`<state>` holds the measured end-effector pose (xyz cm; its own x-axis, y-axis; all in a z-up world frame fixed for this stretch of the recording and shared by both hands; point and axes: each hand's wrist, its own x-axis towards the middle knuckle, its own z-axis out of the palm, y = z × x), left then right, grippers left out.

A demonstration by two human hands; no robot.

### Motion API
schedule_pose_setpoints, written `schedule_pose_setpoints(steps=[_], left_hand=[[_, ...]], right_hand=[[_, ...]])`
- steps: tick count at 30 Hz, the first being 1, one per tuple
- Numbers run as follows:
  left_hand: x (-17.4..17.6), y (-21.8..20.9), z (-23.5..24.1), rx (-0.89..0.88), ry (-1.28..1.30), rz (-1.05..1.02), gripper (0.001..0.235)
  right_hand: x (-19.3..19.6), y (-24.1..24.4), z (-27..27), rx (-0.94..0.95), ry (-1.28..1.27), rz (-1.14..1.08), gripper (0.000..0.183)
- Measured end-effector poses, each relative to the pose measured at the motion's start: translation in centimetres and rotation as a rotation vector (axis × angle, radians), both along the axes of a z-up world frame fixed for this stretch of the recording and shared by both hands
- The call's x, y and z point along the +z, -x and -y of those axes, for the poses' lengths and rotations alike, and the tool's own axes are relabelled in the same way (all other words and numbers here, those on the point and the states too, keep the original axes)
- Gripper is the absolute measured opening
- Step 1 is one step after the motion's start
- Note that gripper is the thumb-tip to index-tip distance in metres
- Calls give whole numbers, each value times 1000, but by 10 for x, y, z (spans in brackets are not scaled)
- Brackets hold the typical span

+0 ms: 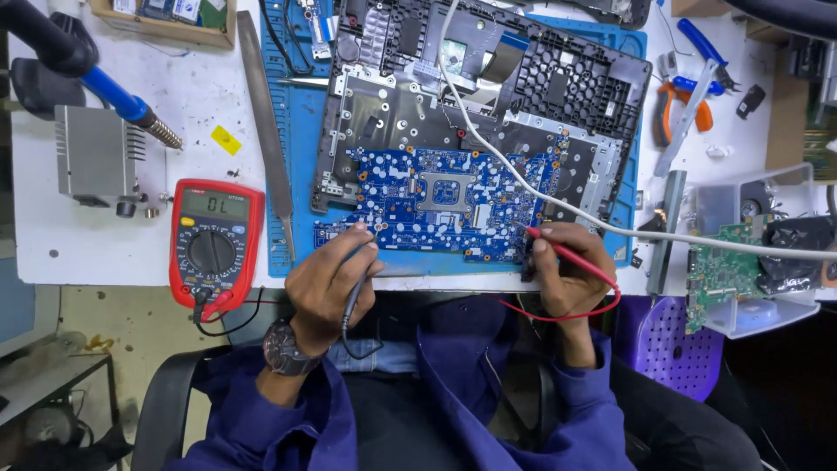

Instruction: The person uses a digital multimeter to test various points on a blue circuit board. They hold the multimeter probes in both hands and touch them to different components and solder points on the board while observing the readings on the multimeter display.

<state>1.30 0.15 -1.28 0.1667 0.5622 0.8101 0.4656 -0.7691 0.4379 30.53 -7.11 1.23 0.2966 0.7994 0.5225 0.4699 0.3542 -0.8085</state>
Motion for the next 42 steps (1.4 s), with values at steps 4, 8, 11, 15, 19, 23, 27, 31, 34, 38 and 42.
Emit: schedule_pose_setpoints(steps=[4,8,11,15,19,23,27,31,34,38,42], left_hand=[[4,1,-1,9,-11,-20,21],[5,1,2,9,20,-6,18],[5,1,1,10,16,-6,18],[8,1,0,25,3,-12,17],[8,2,1,30,7,-37,19],[5,1,0,16,11,-26,20],[7,0,0,9,13,-5,21],[7,0,0,7,7,-12,20],[6,0,-1,16,-4,-2,21],[6,0,0,-8,11,2,20],[7,1,-1,-11,8,-3,21]], right_hand=[[2,1,-3,-20,-5,-75,17],[18,5,-19,-80,-27,-119,13],[22,14,-30,-114,-15,-122,10],[19,21,-36,-163,56,-108,8],[17,22,-38,-190,84,-120,8],[15,19,-39,-182,106,-131,8],[15,18,-38,-188,118,-149,9],[14,19,-39,-193,125,-147,9],[14,20,-41,-192,126,-155,8],[20,25,-41,-198,140,-141,10],[14,22,-39,-179,128,-159,14]])
